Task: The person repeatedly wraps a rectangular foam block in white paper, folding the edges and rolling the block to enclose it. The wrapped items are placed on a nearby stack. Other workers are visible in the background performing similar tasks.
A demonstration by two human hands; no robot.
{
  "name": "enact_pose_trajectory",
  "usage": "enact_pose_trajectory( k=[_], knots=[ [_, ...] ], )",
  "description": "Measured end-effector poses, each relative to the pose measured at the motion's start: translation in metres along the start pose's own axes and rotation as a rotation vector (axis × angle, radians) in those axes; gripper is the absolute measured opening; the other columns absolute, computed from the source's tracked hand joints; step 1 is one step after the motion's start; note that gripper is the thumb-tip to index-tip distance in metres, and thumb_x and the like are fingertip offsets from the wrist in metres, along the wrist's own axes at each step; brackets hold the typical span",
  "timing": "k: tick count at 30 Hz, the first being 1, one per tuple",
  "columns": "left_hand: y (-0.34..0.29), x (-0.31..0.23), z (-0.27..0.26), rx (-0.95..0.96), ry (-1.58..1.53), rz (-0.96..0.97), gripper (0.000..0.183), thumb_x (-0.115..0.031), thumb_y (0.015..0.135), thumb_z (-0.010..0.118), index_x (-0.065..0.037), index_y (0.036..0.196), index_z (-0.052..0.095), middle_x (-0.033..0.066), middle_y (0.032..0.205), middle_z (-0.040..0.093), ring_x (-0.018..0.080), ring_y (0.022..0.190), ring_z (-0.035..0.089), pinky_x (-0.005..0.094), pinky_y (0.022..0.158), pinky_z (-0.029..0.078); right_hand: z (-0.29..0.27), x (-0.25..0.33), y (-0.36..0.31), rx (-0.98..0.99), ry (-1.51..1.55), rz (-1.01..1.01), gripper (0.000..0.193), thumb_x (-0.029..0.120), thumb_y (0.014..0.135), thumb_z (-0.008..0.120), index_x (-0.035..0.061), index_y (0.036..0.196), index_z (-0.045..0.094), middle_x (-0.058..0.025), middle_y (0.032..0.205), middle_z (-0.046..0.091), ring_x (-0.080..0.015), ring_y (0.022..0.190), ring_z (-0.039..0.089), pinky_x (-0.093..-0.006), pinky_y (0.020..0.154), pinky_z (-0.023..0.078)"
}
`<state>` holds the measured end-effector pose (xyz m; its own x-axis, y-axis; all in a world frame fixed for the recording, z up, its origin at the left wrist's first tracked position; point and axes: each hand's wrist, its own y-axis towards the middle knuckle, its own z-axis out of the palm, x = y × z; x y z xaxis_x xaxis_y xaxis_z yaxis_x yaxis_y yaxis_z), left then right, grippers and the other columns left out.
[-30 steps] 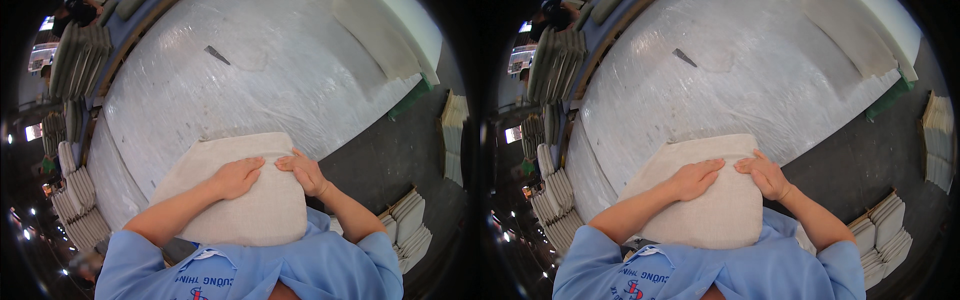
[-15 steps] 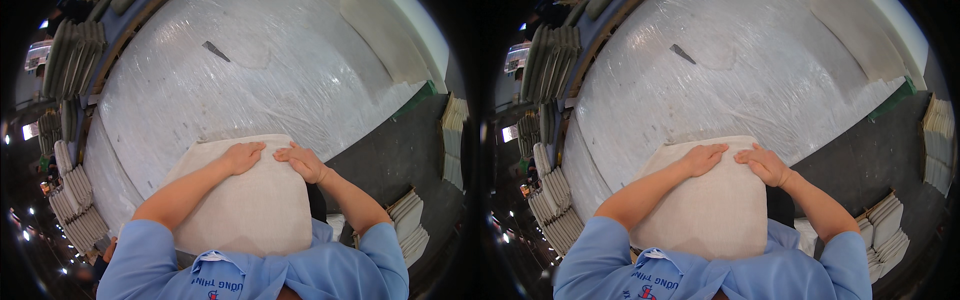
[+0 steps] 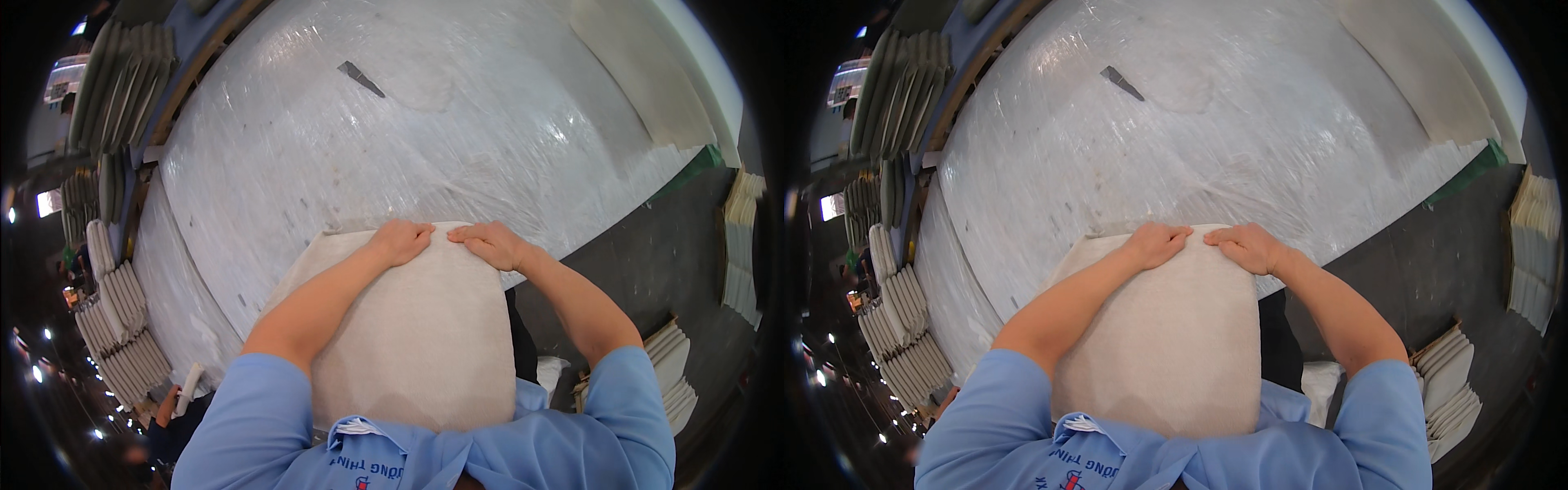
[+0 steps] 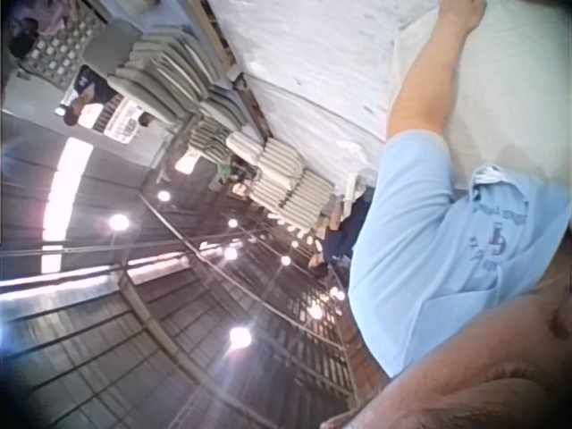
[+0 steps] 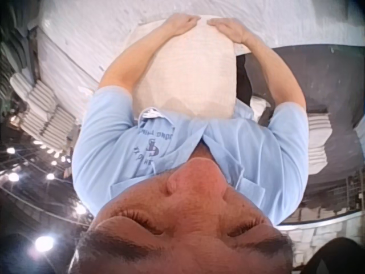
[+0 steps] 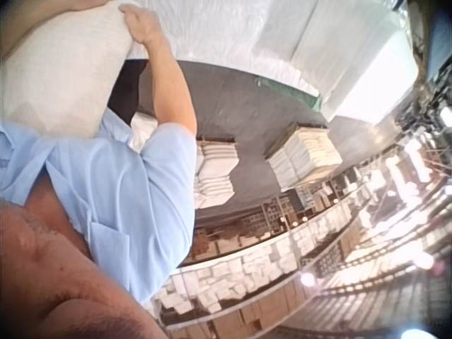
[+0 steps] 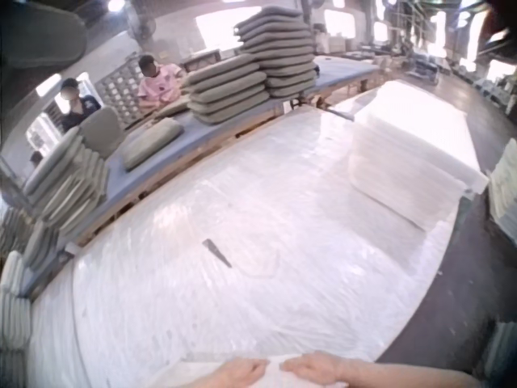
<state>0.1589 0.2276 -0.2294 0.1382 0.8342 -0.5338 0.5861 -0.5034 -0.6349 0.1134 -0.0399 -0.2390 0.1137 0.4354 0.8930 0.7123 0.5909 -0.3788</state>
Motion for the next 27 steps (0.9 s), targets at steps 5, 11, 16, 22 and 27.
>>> enact_pose_trajectory(
  k=[5,11,16,22,27],
  knots=[
    [0.003,0.003,0.006,-0.076,0.031,-0.036,0.04,-0.037,0.103,0.053,-0.013,0.118,0.081,0.0179,0.104,0.078,0.0403,0.095,0.074,0.0475,0.088,0.058,0.003,-0.009,0.015,-0.004,-0.068,0.042,0.047,0.026,0.1,0.048,0.009,0.134,0.074,-0.0148,0.138,0.071,-0.0362,0.125,0.067,-0.0404,0.112,0.05],
    [-0.001,-0.014,0.0,-0.145,0.268,-0.141,0.038,-0.039,0.101,0.057,-0.01,0.101,0.082,0.0156,0.097,0.079,0.0376,0.09,0.075,0.0475,0.083,0.058,0.007,-0.012,0.027,-0.041,-0.257,0.1,0.042,0.03,0.098,0.055,0.0099,0.127,0.078,-0.0174,0.124,0.076,-0.0368,0.11,0.073,-0.043,0.098,0.056],
    [-0.019,-0.024,-0.002,-0.324,0.471,-0.073,0.035,-0.034,0.104,0.056,-0.008,0.097,0.078,0.0161,0.101,0.078,0.0394,0.094,0.074,0.0487,0.082,0.059,0.014,0.002,0.018,-0.187,-0.259,0.134,0.039,0.033,0.097,0.057,0.0091,0.116,0.081,-0.0173,0.109,0.078,-0.0378,0.104,0.073,-0.0485,0.091,0.056],
    [-0.184,-0.104,-0.04,-0.038,-0.184,0.152,0.037,-0.027,0.103,0.067,-0.008,0.133,0.074,0.0166,0.141,0.069,0.0336,0.134,0.063,0.0385,0.113,0.047,0.029,0.063,-0.139,-0.424,0.127,-0.212,0.036,0.025,0.1,0.067,0.0071,0.13,0.073,-0.0169,0.132,0.072,-0.0357,0.122,0.068,-0.0414,0.102,0.054],
    [-0.318,-0.171,-0.095,-0.008,0.15,0.356,0.064,-0.037,0.095,0.078,-0.017,0.153,0.059,0.012,0.158,0.055,0.0377,0.148,0.05,0.0535,0.125,0.034,0.056,0.135,-0.224,-0.505,0.164,-0.433,0.07,0.031,0.094,0.079,0.0036,0.153,0.054,-0.0198,0.161,0.05,-0.0392,0.15,0.048,-0.0456,0.121,0.041]
  ],
)
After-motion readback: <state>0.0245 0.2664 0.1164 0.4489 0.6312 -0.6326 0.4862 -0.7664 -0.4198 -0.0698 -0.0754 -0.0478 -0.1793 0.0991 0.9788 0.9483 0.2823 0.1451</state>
